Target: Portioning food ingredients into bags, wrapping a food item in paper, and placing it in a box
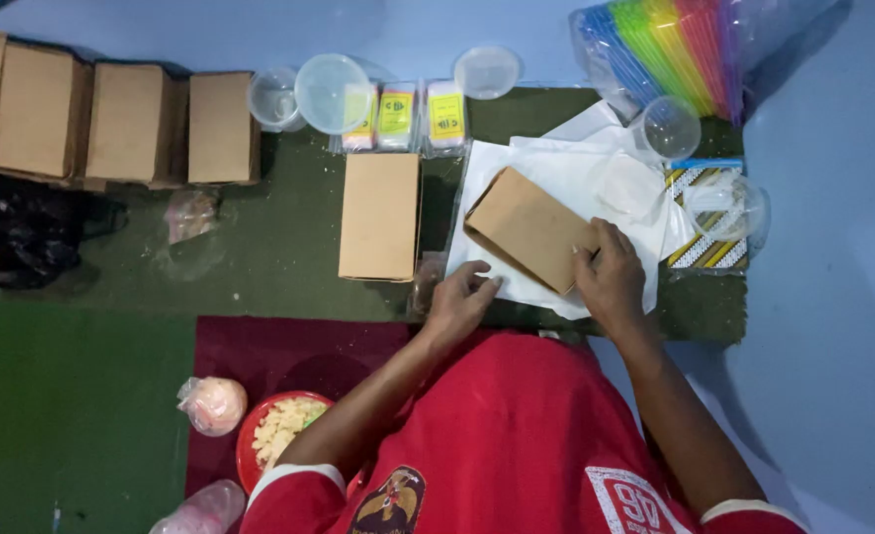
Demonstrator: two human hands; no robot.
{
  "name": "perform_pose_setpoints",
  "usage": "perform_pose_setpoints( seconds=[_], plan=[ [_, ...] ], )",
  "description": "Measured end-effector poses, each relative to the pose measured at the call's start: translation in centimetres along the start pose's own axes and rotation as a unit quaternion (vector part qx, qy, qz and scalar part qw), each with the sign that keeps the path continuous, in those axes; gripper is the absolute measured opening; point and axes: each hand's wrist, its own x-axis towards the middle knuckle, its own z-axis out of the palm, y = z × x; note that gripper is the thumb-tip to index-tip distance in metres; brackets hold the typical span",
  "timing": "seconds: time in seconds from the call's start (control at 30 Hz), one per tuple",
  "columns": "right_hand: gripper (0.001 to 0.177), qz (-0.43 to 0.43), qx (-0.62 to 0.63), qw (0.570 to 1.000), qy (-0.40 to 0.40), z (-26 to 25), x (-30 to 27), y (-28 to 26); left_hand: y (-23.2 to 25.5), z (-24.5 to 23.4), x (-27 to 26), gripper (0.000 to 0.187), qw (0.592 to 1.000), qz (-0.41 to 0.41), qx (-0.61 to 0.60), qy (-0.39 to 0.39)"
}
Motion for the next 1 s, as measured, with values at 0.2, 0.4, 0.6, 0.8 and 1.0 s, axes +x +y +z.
perform_pose_setpoints(
  seconds=[0.2,0.4,0.6,0.8,1.0],
  plan=[
    [0.043,0.072,0.019,0.997,-0.037,-0.4,-0.9,-0.6,2.4,0.6,0.5,0.079,0.999,-0.027,0.002,-0.033],
    [0.048,0.201,0.111,0.967,-0.111,0.1,-2.2,-0.3,4.2,1.1,1.2,0.063,0.995,0.044,-0.08,-0.046],
    [0.044,0.234,0.158,0.948,-0.148,1.2,-3.7,-0.9,4.7,1.1,1.8,0.076,0.994,0.017,-0.108,-0.026],
    [0.036,0.212,0.26,0.928,-0.163,0.5,-4.0,-1.5,0.2,2.6,4.6,0.056,0.975,0.054,-0.216,-0.017],
    [0.046,0.199,0.234,0.927,-0.216,-0.5,-3.8,-3.6,4.1,1.0,3.1,0.107,0.986,0.044,-0.158,-0.043]
  ],
)
